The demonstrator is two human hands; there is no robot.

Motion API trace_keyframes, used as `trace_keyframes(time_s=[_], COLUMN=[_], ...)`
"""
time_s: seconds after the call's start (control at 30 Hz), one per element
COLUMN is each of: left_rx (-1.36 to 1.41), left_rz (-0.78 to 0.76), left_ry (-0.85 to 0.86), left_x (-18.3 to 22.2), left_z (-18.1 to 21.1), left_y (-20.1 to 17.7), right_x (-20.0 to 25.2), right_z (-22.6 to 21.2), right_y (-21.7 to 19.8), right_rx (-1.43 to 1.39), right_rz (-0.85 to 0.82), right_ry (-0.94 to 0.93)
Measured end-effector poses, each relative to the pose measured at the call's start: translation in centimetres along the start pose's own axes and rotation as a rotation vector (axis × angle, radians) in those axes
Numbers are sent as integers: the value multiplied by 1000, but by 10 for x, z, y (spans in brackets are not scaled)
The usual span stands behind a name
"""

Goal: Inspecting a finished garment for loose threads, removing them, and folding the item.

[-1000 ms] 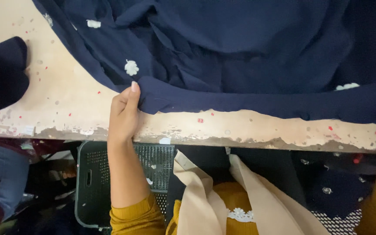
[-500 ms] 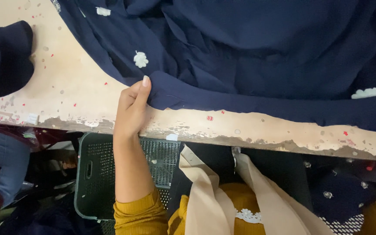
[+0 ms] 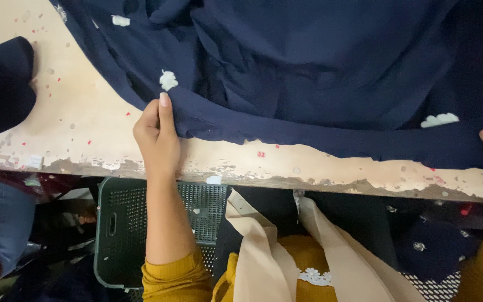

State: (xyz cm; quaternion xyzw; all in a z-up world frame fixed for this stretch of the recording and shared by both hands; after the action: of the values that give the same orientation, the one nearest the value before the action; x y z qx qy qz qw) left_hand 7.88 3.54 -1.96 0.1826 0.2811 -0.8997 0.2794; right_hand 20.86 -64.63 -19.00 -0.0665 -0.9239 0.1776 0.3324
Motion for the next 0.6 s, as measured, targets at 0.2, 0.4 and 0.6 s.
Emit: trace_keyframes(time_s=[0.2,0.4,0.6], left_rx=[-541,-351,61], left_rz=[171,-358,-872], left_ry=[548,792,558], left_x=[-4,22,26], left_z=[91,157,123], left_y=[26,105,132], right_x=[19,87,110], right_z=[-18,-78,-105], right_y=[24,37,42], right_rx=[111,253,334], right_rz=[90,128,156], right_ry=[-343,-470,-457])
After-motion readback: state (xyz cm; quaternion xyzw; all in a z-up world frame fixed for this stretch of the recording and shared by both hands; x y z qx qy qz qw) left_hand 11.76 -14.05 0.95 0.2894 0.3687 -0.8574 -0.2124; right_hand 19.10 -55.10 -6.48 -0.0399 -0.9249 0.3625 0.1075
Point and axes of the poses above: each hand's wrist, its own x-axis away from the middle knuckle, its own y-axis out of the palm, z = x × y, the point moved 3 cm from there along -x, towards the middle knuckle, and after that the axes turned 14 degrees about y, right-handed, at the moved point
